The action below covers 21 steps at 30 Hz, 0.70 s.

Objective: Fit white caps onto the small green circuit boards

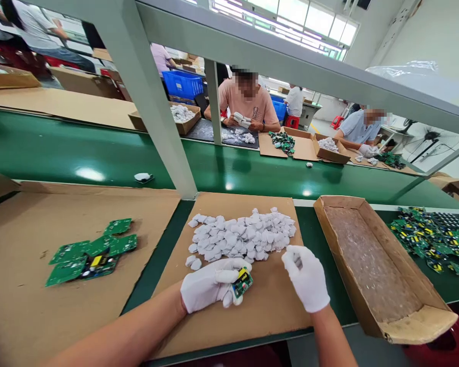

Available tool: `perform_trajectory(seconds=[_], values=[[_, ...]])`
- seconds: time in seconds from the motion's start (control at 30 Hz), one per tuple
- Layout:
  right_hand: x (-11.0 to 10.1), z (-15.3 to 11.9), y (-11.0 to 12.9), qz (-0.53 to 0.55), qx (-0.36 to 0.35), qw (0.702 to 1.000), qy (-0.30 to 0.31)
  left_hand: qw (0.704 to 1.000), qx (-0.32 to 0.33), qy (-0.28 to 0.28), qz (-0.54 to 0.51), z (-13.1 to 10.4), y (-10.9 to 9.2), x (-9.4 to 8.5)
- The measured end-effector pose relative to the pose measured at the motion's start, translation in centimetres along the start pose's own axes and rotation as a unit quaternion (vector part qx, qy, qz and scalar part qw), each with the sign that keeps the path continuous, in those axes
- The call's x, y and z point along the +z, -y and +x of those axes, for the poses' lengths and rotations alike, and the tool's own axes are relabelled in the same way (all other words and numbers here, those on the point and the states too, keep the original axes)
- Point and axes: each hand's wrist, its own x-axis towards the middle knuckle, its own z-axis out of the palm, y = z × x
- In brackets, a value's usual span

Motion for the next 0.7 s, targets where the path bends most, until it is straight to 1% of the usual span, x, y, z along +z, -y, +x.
perform_trajectory(seconds=[0.07, 0.1, 0.13, 0.17, 0.23, 0.27, 0.3, 0.33, 0.4, 0.43, 0.47, 0.5, 0.6, 0.63, 0.67, 0.7], values=[[1.2, -2.5, 0.1, -0.137, -0.071, 0.988, 0.007, 1.000, 0.009, -0.011, 0.005, 0.1, 0.0, 0.1], [2.0, -3.8, 0.4, -0.187, -0.108, 0.976, 0.024, 1.000, 0.008, -0.015, 0.007, 0.1, 0.1, 0.1], [2.8, -5.1, 0.7, -0.218, -0.131, 0.967, 0.032, 1.000, 0.005, -0.018, 0.009, 0.1, 0.1, 0.1], [3.5, -6.2, 1.1, -0.241, -0.150, 0.957, 0.059, 1.000, 0.000, -0.020, 0.009, 0.0, 0.1, 0.2], [4.2, -7.4, 1.6, -0.250, -0.196, 0.937, 0.148, 1.000, -0.009, -0.019, 0.007, -0.1, 0.2, 0.3], [4.1, -7.4, 1.5, -0.254, -0.206, 0.929, 0.174, 1.000, -0.012, -0.017, 0.006, -0.2, 0.2, 0.4], [3.8, -7.1, 1.2, -0.264, -0.204, 0.925, 0.180, 1.000, -0.013, -0.015, 0.006, -0.3, 0.2, 0.5], [3.3, -6.5, 0.8, -0.283, -0.182, 0.927, 0.165, 1.000, -0.012, -0.014, 0.008, -0.4, 0.2, 0.5], [2.4, -5.5, -0.2, -0.331, -0.109, 0.931, 0.107, 1.000, -0.009, -0.018, 0.015, -0.5, 0.1, 0.7], [2.2, -5.2, -0.4, -0.343, -0.085, 0.931, 0.089, 1.000, -0.008, -0.020, 0.019, -0.5, 0.0, 0.7], [2.2, -5.2, -0.5, -0.345, -0.083, 0.931, 0.083, 1.000, -0.007, -0.022, 0.021, -0.5, 0.0, 0.7], [2.4, -5.4, -0.3, -0.336, -0.104, 0.931, 0.095, 0.999, -0.004, -0.024, 0.021, -0.5, 0.0, 0.7], [3.1, -6.5, 0.8, -0.286, -0.200, 0.921, 0.172, 0.999, 0.004, -0.031, 0.023, -0.4, 0.1, 0.6], [3.1, -6.5, 0.8, -0.284, -0.208, 0.918, 0.180, 0.999, 0.008, -0.034, 0.023, -0.4, 0.1, 0.6], [2.9, -6.3, 0.5, -0.294, -0.201, 0.918, 0.174, 0.999, 0.012, -0.038, 0.024, -0.4, 0.1, 0.6], [2.4, -5.8, -0.1, -0.313, -0.174, 0.922, 0.147, 0.999, 0.016, -0.041, 0.024, -0.4, 0.1, 0.6]])
